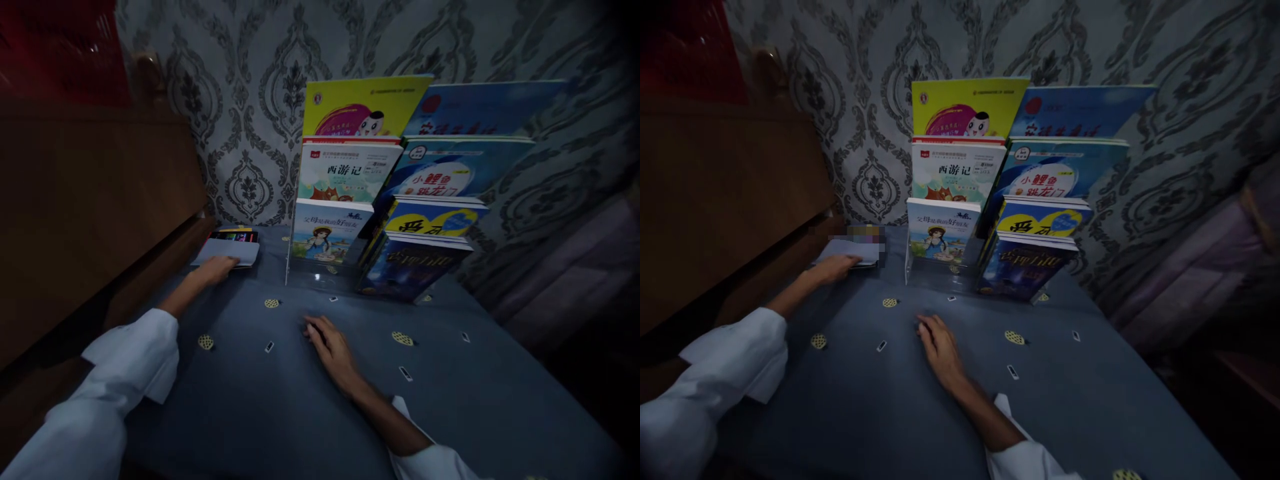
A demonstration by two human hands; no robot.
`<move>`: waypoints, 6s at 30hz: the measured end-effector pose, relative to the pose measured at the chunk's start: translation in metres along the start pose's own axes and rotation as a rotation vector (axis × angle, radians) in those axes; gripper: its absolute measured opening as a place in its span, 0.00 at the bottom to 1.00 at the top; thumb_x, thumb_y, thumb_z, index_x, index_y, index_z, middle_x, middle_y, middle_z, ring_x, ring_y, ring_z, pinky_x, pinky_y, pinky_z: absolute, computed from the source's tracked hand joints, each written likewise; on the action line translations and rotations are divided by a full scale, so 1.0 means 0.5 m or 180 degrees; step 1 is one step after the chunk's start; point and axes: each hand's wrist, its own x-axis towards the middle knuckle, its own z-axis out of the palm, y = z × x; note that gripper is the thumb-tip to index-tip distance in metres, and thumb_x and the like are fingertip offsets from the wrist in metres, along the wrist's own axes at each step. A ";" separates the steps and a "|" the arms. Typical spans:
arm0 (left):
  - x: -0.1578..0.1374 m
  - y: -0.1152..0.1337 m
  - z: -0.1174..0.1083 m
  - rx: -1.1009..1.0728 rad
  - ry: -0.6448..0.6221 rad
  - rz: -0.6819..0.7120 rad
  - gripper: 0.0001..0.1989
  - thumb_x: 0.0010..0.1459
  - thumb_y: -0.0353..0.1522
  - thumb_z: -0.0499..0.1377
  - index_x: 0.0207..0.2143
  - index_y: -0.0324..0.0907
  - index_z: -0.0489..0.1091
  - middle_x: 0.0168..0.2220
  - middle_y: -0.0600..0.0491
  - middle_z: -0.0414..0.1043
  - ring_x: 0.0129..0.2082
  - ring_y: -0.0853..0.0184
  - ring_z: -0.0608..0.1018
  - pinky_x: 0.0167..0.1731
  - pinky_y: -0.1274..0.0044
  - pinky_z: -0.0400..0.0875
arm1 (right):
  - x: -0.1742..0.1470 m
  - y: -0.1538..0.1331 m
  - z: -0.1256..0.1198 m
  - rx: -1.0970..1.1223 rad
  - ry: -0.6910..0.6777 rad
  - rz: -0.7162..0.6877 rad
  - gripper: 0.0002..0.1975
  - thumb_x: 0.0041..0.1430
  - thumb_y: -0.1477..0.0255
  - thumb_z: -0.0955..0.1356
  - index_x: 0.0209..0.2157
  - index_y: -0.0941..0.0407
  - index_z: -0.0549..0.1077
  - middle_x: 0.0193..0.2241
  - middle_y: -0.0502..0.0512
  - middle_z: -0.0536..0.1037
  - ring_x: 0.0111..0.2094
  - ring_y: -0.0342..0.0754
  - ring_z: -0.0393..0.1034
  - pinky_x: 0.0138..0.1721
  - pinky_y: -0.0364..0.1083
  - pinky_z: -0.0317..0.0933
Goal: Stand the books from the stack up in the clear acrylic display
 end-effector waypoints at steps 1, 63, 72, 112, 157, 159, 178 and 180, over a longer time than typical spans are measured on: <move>-0.022 0.013 0.009 0.0004 0.0010 0.0041 0.28 0.59 0.21 0.48 0.61 0.41 0.64 0.58 0.43 0.70 0.55 0.58 0.75 0.54 0.71 0.67 | 0.000 0.001 0.001 -0.0005 -0.0021 -0.0017 0.20 0.69 0.60 0.59 0.50 0.53 0.75 0.34 0.57 0.80 0.42 0.56 0.75 0.52 0.59 0.66; -0.242 0.249 0.110 -0.1849 0.0648 0.1025 0.22 0.71 0.36 0.47 0.64 0.43 0.61 0.67 0.48 0.59 0.68 0.65 0.60 0.68 0.65 0.51 | 0.055 0.007 0.050 -0.1364 -0.1107 -0.0571 0.29 0.71 0.63 0.56 0.67 0.62 0.57 0.68 0.66 0.55 0.70 0.54 0.47 0.69 0.59 0.44; -0.196 0.233 0.121 -0.1386 0.0631 0.0586 0.24 0.71 0.36 0.44 0.66 0.41 0.56 0.69 0.47 0.53 0.70 0.64 0.54 0.68 0.64 0.49 | -0.024 -0.008 0.034 -0.1386 -0.0973 -0.0711 0.28 0.70 0.62 0.58 0.67 0.60 0.58 0.67 0.66 0.58 0.69 0.56 0.50 0.67 0.62 0.48; -0.127 0.359 0.080 -0.1050 0.0576 0.1502 0.24 0.71 0.35 0.43 0.66 0.37 0.56 0.69 0.44 0.53 0.70 0.64 0.54 0.68 0.68 0.50 | -0.151 -0.036 0.017 -0.1568 -0.0679 -0.0909 0.29 0.70 0.65 0.60 0.68 0.59 0.55 0.66 0.68 0.60 0.67 0.57 0.53 0.65 0.62 0.55; -0.391 0.338 0.110 -0.0976 0.1070 0.0854 0.28 0.70 0.43 0.50 0.66 0.37 0.56 0.66 0.40 0.58 0.67 0.59 0.62 0.62 0.65 0.64 | -0.149 -0.028 -0.011 -0.0871 -0.0663 -0.0744 0.21 0.65 0.64 0.67 0.58 0.52 0.69 0.58 0.62 0.71 0.59 0.56 0.66 0.60 0.59 0.62; -0.407 0.350 0.109 -0.0859 0.1071 0.0946 0.30 0.68 0.44 0.52 0.65 0.37 0.56 0.66 0.39 0.59 0.66 0.57 0.63 0.62 0.65 0.65 | -0.149 -0.028 -0.011 -0.0875 -0.0648 -0.0786 0.20 0.65 0.64 0.67 0.57 0.54 0.70 0.58 0.63 0.71 0.59 0.56 0.67 0.60 0.60 0.63; -0.400 0.342 0.125 -0.0318 0.1220 0.1281 0.23 0.71 0.32 0.50 0.65 0.35 0.56 0.63 0.38 0.63 0.66 0.57 0.63 0.61 0.67 0.67 | -0.162 -0.041 -0.011 -0.1032 -0.0548 -0.0825 0.18 0.63 0.66 0.68 0.54 0.53 0.72 0.56 0.63 0.73 0.57 0.56 0.69 0.59 0.61 0.64; -0.403 0.330 0.118 -0.0335 0.1129 0.1348 0.24 0.70 0.30 0.50 0.66 0.36 0.54 0.65 0.38 0.61 0.67 0.58 0.61 0.62 0.68 0.66 | -0.168 -0.042 -0.008 -0.1065 -0.0545 -0.0852 0.18 0.63 0.66 0.68 0.54 0.53 0.72 0.56 0.63 0.74 0.56 0.57 0.70 0.59 0.61 0.63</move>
